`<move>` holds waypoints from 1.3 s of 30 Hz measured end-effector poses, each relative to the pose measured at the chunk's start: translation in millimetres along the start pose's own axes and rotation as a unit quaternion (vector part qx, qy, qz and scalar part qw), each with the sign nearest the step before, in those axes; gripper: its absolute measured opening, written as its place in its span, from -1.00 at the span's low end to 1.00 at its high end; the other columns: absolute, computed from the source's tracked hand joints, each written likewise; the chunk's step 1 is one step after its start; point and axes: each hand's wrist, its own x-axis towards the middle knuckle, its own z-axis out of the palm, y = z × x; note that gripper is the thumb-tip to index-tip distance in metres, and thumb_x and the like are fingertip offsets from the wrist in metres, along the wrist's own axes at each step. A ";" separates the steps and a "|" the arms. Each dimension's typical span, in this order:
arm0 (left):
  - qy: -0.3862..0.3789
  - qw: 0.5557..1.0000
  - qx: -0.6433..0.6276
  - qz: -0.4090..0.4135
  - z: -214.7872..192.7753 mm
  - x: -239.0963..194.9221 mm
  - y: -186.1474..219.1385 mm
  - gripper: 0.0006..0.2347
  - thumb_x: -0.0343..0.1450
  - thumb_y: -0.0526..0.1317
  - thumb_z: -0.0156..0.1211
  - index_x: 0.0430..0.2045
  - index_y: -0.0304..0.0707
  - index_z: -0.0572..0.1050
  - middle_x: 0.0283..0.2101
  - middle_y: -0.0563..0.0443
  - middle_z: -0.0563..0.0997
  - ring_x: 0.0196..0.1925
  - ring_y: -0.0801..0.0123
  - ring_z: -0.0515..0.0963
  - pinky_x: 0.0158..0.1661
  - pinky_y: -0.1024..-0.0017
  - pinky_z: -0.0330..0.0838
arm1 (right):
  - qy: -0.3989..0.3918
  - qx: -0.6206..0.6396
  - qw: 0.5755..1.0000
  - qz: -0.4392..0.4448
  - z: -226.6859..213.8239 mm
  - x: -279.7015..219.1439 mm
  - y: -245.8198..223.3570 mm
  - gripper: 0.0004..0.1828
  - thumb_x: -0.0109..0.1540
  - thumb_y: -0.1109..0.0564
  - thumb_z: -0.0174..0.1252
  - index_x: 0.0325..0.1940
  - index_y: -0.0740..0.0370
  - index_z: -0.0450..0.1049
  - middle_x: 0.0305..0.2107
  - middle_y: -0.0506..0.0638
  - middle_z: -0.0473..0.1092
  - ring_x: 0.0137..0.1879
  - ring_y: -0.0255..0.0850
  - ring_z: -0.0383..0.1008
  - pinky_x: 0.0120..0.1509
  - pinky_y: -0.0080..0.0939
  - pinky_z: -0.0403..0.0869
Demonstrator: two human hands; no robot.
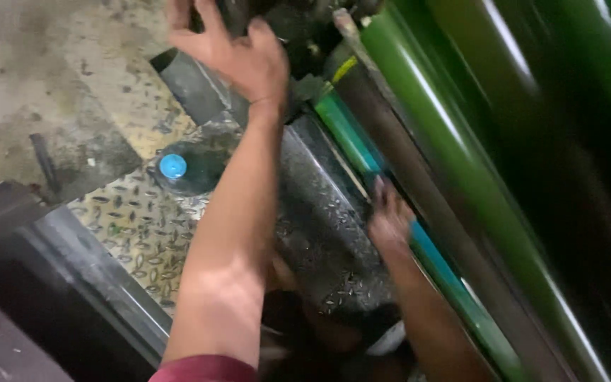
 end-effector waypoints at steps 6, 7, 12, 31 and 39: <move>0.007 0.994 -0.107 0.020 8.7 -8.0 -7.8 -0.31 0.37 -0.50 0.13 0.43 0.22 0.29 0.36 -0.04 0.22 0.51 0.00 0.41 0.58 0.36 0.24 | -0.009 -0.114 0.992 -0.046 -80.0 142.5 -133.7 -0.11 0.35 -0.01 -0.19 0.71 -0.27 -0.40 0.56 -0.17 0.05 0.57 0.06 0.04 0.43 0.12 0.16; 0.008 0.997 -0.070 0.026 9.1 -8.6 -9.2 -0.29 0.33 -0.48 0.10 0.46 0.13 0.26 0.39 -0.11 0.23 0.56 -0.05 0.36 0.61 0.20 0.22 | -0.027 -0.084 0.994 -0.067 -92.1 126.9 -128.6 -0.10 0.34 0.08 -0.14 0.72 -0.13 -0.36 0.57 -0.04 0.01 0.59 0.14 0.00 0.49 0.20 0.12; -0.015 1.000 0.000 -0.010 4.1 -4.7 -2.7 -0.22 0.17 -0.41 0.14 0.44 -0.06 0.27 0.42 -0.32 0.23 0.62 -0.14 0.32 0.67 0.06 0.19 | 0.165 -0.160 0.970 -0.083 -44.7 81.8 -81.3 -0.18 0.31 0.02 -0.16 0.71 -0.14 -0.07 0.44 -0.09 0.17 0.05 0.07 0.35 0.03 0.11 0.40; 0.005 1.000 -0.003 -0.030 3.3 -1.5 16.7 -0.48 0.08 -0.30 0.22 -0.01 -0.25 0.44 0.06 -0.34 0.31 0.10 -0.33 0.39 0.27 -0.07 0.34 | 0.093 0.174 0.956 0.216 171.6 -5.8 189.6 -0.43 0.44 -0.31 -0.23 0.49 -0.20 0.28 0.23 0.19 0.38 0.30 0.19 0.37 0.40 0.25 0.28; 0.048 0.998 0.005 -0.036 25.4 -21.8 0.1 -0.50 0.18 -0.29 0.25 0.06 0.12 0.50 0.29 -0.25 0.37 0.38 -0.34 0.43 0.53 -0.15 0.34 | 0.031 -0.113 0.993 0.024 -33.1 22.8 -30.5 0.08 0.21 0.01 0.14 0.73 -0.27 -0.27 0.52 0.15 0.03 0.41 0.19 0.23 0.42 0.27 0.24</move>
